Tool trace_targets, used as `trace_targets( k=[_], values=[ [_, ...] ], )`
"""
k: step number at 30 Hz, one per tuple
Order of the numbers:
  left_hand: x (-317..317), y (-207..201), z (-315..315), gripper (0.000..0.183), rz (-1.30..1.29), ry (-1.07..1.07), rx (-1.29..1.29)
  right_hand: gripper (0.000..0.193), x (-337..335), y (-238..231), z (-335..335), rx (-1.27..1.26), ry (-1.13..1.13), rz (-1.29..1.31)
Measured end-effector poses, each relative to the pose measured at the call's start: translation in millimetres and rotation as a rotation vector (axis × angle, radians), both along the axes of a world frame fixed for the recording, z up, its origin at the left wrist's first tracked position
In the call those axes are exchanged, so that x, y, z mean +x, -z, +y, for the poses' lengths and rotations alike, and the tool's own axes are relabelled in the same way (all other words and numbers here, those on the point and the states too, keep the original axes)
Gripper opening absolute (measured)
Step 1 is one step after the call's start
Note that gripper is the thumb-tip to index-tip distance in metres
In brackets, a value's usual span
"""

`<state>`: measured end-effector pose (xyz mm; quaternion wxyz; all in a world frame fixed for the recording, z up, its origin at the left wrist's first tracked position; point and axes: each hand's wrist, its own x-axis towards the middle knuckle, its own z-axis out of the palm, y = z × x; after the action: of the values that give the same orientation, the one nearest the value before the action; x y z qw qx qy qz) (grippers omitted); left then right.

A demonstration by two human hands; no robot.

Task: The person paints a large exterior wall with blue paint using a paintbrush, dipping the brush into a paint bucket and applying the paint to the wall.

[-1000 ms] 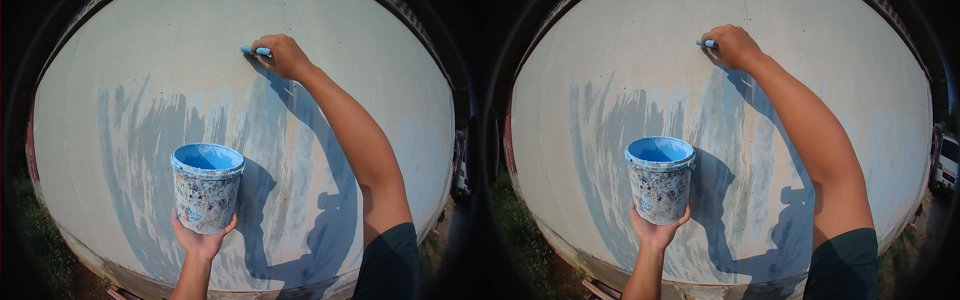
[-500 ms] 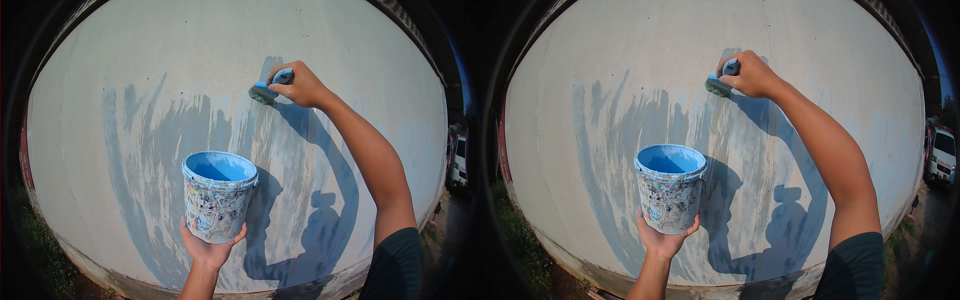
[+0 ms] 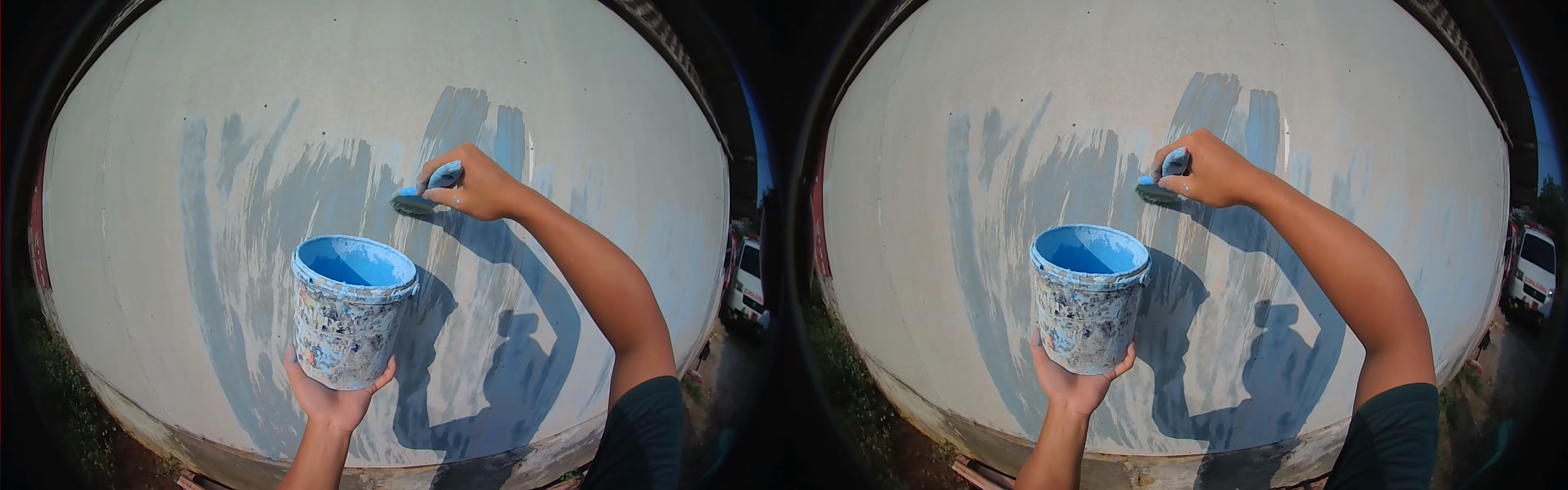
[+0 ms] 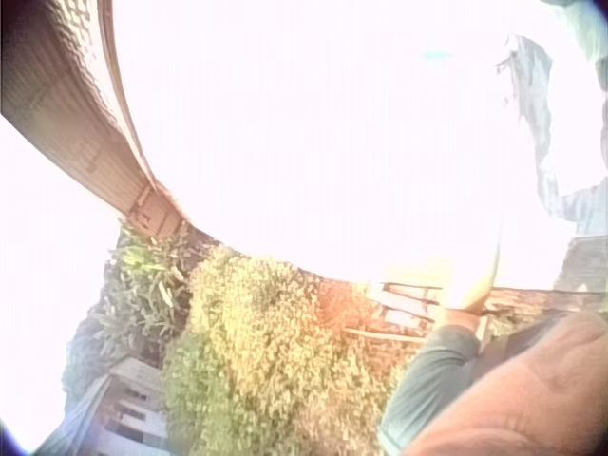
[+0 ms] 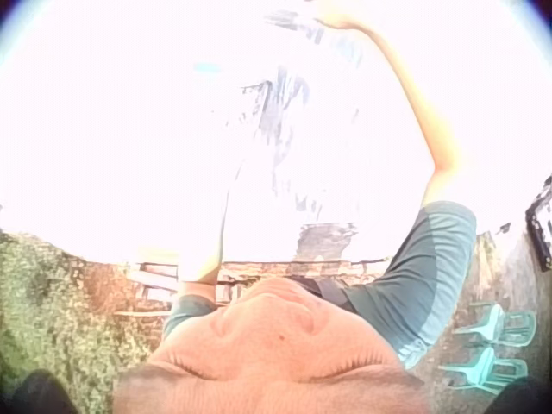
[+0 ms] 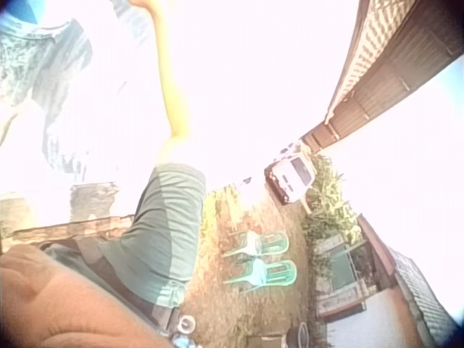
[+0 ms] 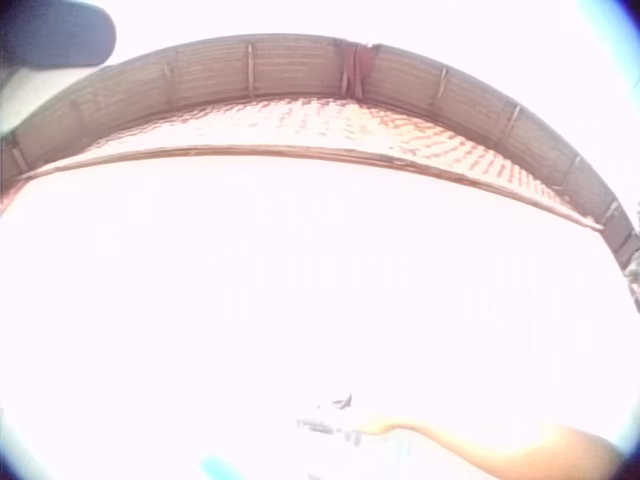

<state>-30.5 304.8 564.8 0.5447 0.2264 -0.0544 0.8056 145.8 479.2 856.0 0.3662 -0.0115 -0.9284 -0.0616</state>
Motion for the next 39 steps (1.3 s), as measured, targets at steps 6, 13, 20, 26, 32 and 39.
trace_targets(
  k=[6,13,20,26,32,39],
  values=[
    [-1,7,5,0.091,0.053,-0.041,0.040,0.018,-19,-83,24,0.253,0.078,0.285],
    [-1,5,7,0.091,0.049,-0.103,0.051,0.034,-40,-19,55,0.685,0.039,0.324],
    [-2,12,12,0.092,0.040,-0.168,0.050,0.018,-29,18,28,0.043,-0.117,0.071],
    [0,12,17,0.094,0.028,-0.132,0.048,0.016,-6,-105,50,0.301,0.101,0.450],
    [9,6,13,0.094,0.046,-0.139,0.053,0.025,-26,-80,79,0.780,0.139,0.485],
    [9,4,12,0.093,0.036,-0.131,0.048,0.016,-23,-1,36,0.245,-0.138,0.106]
  ],
)
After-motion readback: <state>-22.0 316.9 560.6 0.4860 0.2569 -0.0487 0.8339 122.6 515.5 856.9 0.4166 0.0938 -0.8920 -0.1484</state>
